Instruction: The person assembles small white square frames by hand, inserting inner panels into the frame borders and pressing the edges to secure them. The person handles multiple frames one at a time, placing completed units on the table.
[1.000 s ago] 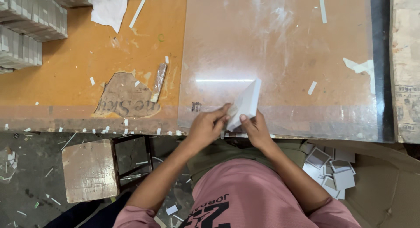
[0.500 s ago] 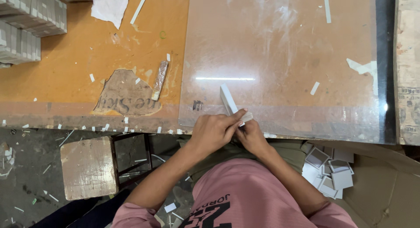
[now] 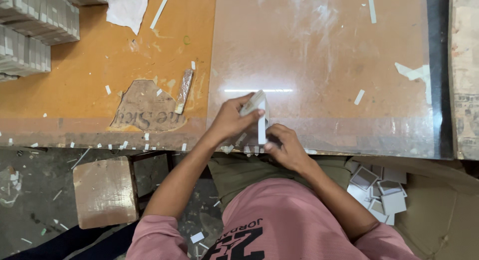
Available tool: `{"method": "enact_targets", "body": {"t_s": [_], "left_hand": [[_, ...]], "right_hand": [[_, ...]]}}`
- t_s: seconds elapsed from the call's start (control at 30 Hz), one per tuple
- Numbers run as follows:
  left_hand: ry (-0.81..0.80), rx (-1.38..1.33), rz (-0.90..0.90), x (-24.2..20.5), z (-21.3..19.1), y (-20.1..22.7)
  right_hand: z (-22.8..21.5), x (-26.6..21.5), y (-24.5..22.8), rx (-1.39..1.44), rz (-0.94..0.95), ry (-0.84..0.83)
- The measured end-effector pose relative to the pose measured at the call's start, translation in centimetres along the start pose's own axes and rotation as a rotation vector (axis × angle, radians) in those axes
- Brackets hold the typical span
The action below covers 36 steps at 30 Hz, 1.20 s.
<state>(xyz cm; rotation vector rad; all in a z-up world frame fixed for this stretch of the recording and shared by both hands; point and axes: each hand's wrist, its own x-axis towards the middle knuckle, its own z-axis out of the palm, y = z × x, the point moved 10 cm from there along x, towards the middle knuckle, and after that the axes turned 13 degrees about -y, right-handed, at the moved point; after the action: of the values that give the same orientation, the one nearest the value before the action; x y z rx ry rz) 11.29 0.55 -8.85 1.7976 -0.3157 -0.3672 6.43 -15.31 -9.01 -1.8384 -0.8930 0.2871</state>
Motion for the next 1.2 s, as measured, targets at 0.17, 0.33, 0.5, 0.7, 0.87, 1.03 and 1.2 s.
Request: {"method": "enact_targets", "body": {"t_s": [0.17,0.33,0.5,0.7,0.87,1.03,1.2], "left_hand": [[0.029,-0.321,-0.192,-1.2,2.8,-2.6],[0.053,-0.392,-0.162,-3.1,5.3,-0.5],[0.121,-0.161,0.07,-5.5,3.3,5.4],[0.137,0.591,0.057,-4.3,3.6,8.8],[-0.066,0.939,-0.055,-1.1,4.5,8.2],[0.222,0.953,-0.308,1.6,-6.8,5.6],[-0.024,0.27,0.217,4.0,-4.0,3.7]], "right_hand": [[2.3,0.7,6.5,0.68,0.431,0.059],[2.0,-0.1,5.8,0.774,0.556,0.124],[-0.2,-0.1,2.0,0.117,0.252,0.087],[2.7,-1.4,4.0,0.01,0.132,-0.015],[2.7,-1.5,6.1,0.069,0.255,-0.035],[3.3,-1.8,5.1,-0.02,0.205,-0.077],[2.2,0.0,3.7,-0.084,0.058,-0.07]]}}
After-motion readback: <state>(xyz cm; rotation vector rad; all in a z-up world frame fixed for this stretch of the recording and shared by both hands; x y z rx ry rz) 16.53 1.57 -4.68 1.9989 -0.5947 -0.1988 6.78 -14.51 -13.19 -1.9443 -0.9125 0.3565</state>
